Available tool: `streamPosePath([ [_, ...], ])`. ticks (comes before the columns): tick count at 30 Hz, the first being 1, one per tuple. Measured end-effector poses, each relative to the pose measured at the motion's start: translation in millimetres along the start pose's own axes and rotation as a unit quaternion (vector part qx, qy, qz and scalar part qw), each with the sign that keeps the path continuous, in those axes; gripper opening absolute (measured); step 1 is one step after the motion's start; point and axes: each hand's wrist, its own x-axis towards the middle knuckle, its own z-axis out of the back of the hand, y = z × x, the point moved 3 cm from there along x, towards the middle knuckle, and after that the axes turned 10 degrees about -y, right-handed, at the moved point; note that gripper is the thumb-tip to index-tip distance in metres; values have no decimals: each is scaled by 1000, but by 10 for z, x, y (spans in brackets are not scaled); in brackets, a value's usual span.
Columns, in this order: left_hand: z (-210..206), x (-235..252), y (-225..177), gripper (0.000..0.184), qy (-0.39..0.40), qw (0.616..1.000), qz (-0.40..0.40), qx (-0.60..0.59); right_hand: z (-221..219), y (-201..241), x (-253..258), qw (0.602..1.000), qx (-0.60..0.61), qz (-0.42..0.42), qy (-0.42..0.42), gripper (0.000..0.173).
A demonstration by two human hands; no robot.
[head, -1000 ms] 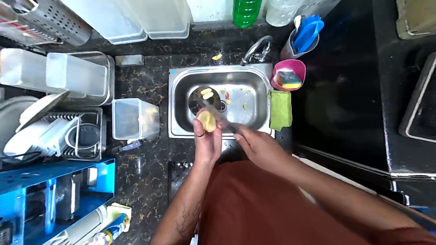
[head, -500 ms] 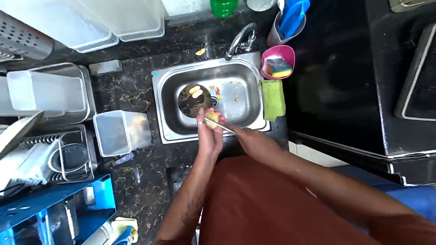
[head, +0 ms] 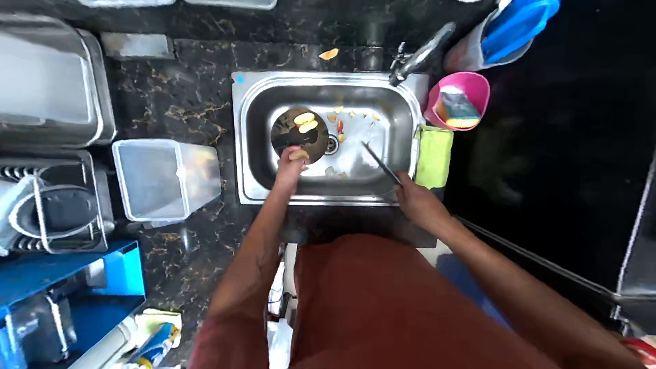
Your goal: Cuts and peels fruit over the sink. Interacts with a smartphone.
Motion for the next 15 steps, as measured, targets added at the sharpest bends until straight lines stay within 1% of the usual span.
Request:
streamPosePath([
  [1, 73, 135, -5, 54, -4, 997, -48, 66, -48, 51, 36, 1000, 2, 6, 2, 43],
  [2, 136, 269, -30, 56, -3, 985, -98, 141, -94, 124, 80, 1000, -6, 16, 9, 42],
  [4, 216, 484, -157, 61, 4, 943, -177, 283, -167, 318, 179, 998, -39, 43, 24, 46],
  [6, 255, 653, -254, 55, 27, 898, -257, 355, -225, 548, 276, 994, -82, 70, 26, 45],
  [9, 316, 863, -313, 41, 105, 848, -298, 426, -330, 846, 447, 988, -117, 99, 30, 40],
  [11, 375, 958, -328, 39, 131, 816, -315, 467, -402, 1031, 557, 982, -148, 115, 35, 38],
  [13, 413, 1030, -345, 38, 134, 799, -326, 487, -487, 1173, 653, 973, -182, 139, 24, 34],
  [15, 402, 1081, -388, 38, 139, 791, -329, 496, -555, 1279, 739, 970, -189, 154, 18, 32],
])
